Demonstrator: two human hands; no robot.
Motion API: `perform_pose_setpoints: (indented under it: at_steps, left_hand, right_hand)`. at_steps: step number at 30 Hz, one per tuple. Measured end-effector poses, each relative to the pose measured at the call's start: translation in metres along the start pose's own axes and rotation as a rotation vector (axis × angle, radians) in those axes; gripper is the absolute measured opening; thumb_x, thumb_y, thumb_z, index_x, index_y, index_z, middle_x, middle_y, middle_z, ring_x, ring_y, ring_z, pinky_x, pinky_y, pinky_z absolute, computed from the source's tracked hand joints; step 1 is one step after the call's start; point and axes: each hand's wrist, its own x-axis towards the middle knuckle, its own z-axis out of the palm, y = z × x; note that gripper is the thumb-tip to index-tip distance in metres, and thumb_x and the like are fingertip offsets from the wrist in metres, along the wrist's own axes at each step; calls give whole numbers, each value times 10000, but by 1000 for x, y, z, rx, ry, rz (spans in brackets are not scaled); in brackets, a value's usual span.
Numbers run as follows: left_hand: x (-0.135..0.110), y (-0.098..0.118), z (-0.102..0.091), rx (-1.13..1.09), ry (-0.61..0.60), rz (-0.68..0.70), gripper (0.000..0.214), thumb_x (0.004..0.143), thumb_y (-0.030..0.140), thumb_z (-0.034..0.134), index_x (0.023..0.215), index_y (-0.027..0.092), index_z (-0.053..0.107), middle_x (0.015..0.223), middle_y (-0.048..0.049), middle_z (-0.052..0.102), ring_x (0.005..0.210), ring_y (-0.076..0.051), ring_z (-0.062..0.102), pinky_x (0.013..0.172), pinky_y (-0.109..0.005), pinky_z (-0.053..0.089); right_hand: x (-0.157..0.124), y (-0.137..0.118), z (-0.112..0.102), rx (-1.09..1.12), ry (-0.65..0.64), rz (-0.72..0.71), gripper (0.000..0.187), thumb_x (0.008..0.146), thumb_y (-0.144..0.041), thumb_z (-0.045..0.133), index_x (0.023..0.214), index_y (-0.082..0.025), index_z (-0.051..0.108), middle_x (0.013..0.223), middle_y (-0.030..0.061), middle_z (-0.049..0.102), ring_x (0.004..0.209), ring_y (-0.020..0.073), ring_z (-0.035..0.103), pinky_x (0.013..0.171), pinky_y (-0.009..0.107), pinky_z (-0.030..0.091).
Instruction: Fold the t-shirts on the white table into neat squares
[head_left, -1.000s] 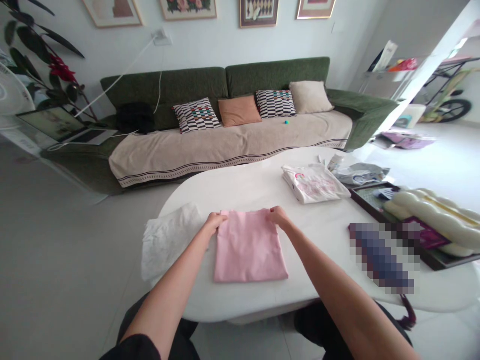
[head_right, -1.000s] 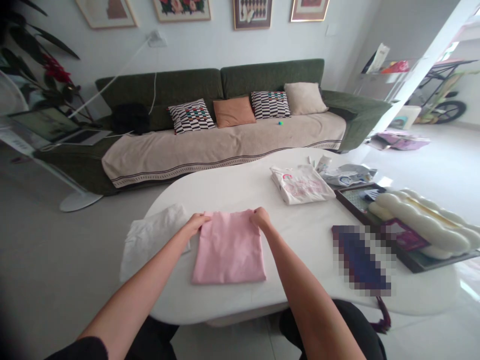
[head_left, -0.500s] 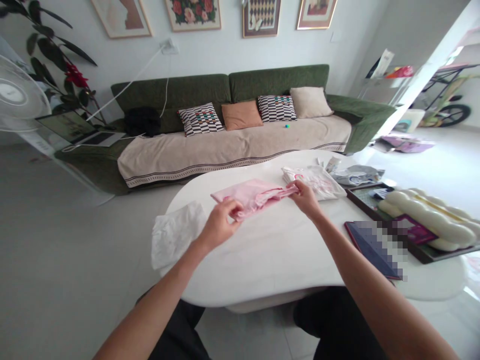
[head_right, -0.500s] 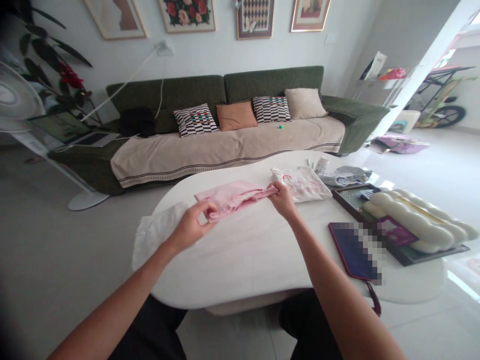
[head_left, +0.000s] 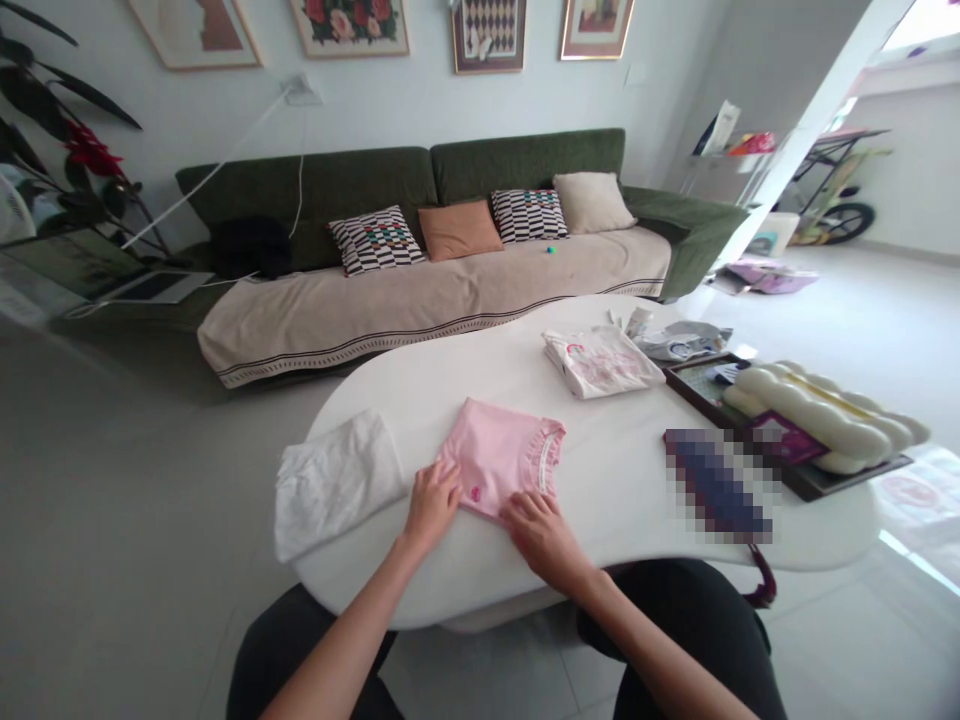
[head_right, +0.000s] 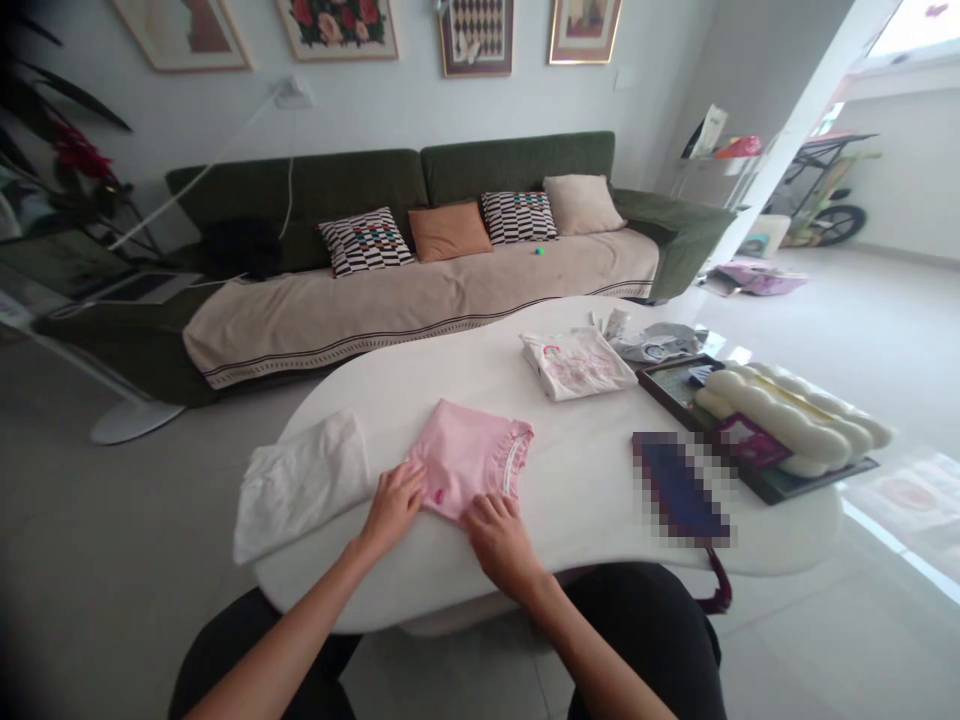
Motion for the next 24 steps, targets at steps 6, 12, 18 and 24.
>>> perform_pose_setpoints:
  at_steps: [6, 12, 18, 24]
  left_hand:
    - [-62, 57, -10, -160, -140, 47, 339, 832, 269, 445, 1147, 219, 561, 1079, -79, 561, 968, -213, 498, 883, -369, 403]
    - [-74, 113, -17, -593, -391, 277, 322, 788, 276, 532, 1105, 262, 583, 1181, -32, 535, 1060, -169, 507, 934, -287, 396]
    - [4, 37, -2, -519, 89, -278, 304, 803, 232, 470, 1069, 132, 578, 1059, -123, 599, 965, -200, 563, 870, -341, 429]
    - [74, -1, 27, -598, -33, -441, 225, 765, 196, 516, 935, 123, 643, 883, -98, 678, 835, -178, 620, 773, -283, 456]
  right_hand:
    - [-1, 65, -20, -125, -15, 163, 268, 880, -173, 327, 991, -228, 564, 1225, 60, 533, 1178, 190, 424, 1015, 537, 144]
    - [3, 88, -40, -217, 106, 520, 289, 826, -177, 386, 1062, -183, 553, 1303, 153, 431, 1192, 267, 400, 884, 426, 363]
    - [-26, 74, -23, 114, 201, 754, 266, 820, -347, 415, 979, -175, 541, 701, 34, 623, 651, 170, 593, 592, 258, 414]
    - [14, 105, -21, 155, 338, 863, 334, 820, -360, 401, 1037, -152, 547, 825, 77, 618, 740, 169, 577, 635, 255, 407]
